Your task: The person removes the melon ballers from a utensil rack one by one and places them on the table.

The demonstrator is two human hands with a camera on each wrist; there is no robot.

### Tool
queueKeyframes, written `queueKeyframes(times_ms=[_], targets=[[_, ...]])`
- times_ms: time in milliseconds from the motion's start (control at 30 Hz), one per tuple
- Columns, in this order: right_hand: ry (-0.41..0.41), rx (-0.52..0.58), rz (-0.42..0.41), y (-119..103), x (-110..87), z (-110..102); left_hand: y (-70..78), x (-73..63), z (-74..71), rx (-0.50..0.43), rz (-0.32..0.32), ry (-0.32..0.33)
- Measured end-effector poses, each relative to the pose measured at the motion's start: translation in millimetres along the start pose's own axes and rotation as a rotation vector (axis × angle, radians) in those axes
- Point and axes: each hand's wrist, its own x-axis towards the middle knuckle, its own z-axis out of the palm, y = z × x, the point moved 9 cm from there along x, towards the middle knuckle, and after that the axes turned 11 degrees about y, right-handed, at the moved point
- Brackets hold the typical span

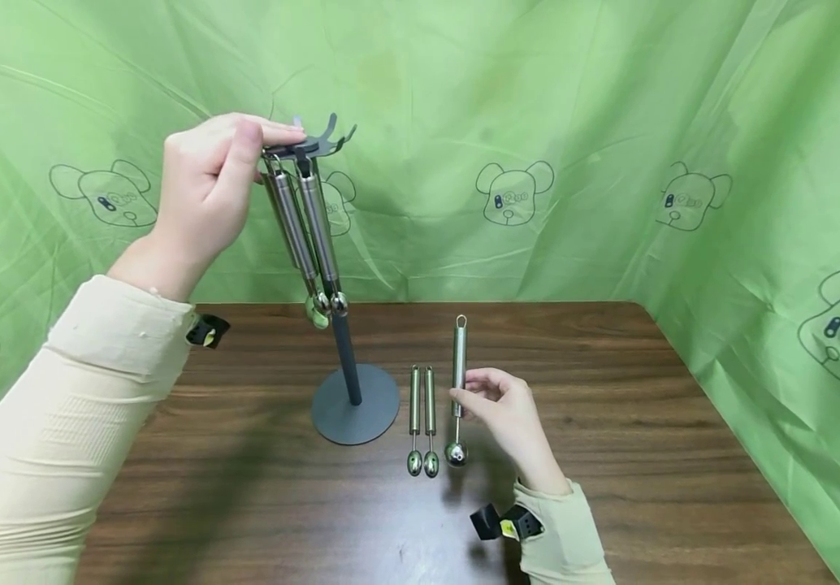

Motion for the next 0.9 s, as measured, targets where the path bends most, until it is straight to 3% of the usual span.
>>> queueKeyframes(times_ms=[233,900], targets=[[-0.022,-0.014,0.037,12,4.3,4,4.5,1.5,-3.6,-0.006,0.008,0.05],[-0.077,-0.039,0.125,53,15.3,15,9.1,0.5,-4.0,-0.029,0.017,0.099]])
